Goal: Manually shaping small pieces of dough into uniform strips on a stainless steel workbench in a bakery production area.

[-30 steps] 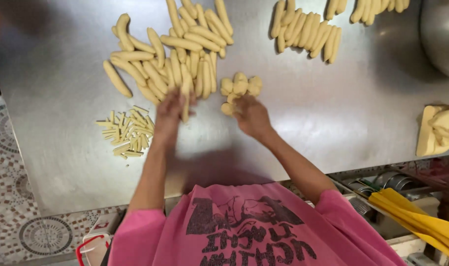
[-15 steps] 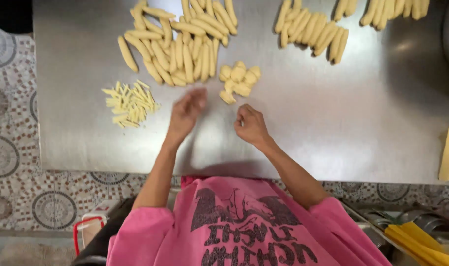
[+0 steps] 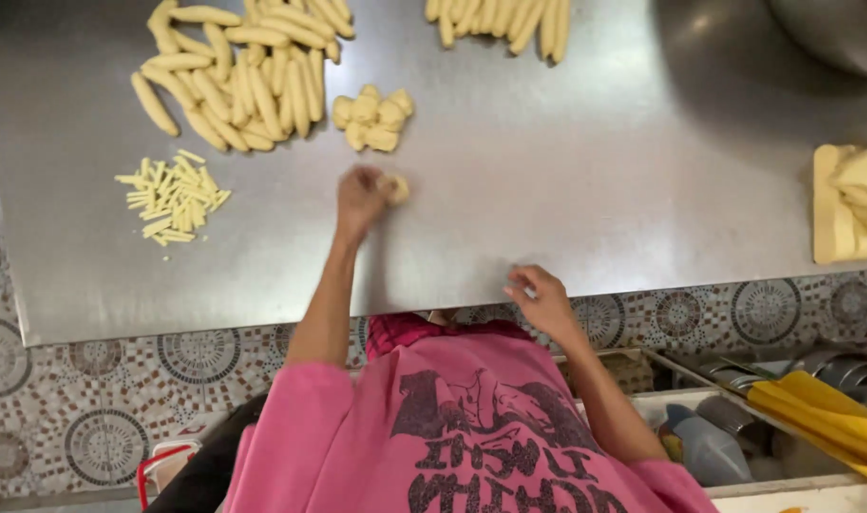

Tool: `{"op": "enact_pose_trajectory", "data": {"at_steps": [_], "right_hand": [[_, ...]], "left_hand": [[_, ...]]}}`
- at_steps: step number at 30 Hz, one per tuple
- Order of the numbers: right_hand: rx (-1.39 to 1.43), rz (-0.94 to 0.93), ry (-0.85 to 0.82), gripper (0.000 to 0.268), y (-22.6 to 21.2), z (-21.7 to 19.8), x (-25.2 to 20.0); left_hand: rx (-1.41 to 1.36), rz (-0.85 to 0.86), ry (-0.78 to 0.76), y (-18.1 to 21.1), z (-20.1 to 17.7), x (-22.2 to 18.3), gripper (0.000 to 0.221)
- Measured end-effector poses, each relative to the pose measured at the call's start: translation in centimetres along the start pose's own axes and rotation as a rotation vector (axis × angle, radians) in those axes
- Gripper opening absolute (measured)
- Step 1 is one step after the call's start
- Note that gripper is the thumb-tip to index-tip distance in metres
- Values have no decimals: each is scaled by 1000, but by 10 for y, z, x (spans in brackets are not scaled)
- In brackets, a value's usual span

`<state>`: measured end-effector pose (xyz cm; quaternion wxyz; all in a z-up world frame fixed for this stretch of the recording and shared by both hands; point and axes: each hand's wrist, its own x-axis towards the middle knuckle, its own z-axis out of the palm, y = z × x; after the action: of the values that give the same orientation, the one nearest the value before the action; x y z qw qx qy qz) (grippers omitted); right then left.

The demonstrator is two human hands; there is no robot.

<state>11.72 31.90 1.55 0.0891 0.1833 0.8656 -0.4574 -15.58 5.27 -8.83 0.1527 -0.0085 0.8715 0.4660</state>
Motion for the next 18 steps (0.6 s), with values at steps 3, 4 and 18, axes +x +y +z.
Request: {"op": "enact_pose_trajectory", "data": {"at_steps": [3, 4, 18], "right_hand": [[-59, -57, 101, 27, 33, 2, -11], [-150, -187, 163, 26, 45, 6, -13], [-859, -439, 23, 65, -28, 77, 56]], "left_hand": [[-251, 63, -146, 27, 46, -75, 31], [-235, 163, -196, 33, 62, -101, 30], [914, 427, -212, 66, 67, -170, 58]]}}
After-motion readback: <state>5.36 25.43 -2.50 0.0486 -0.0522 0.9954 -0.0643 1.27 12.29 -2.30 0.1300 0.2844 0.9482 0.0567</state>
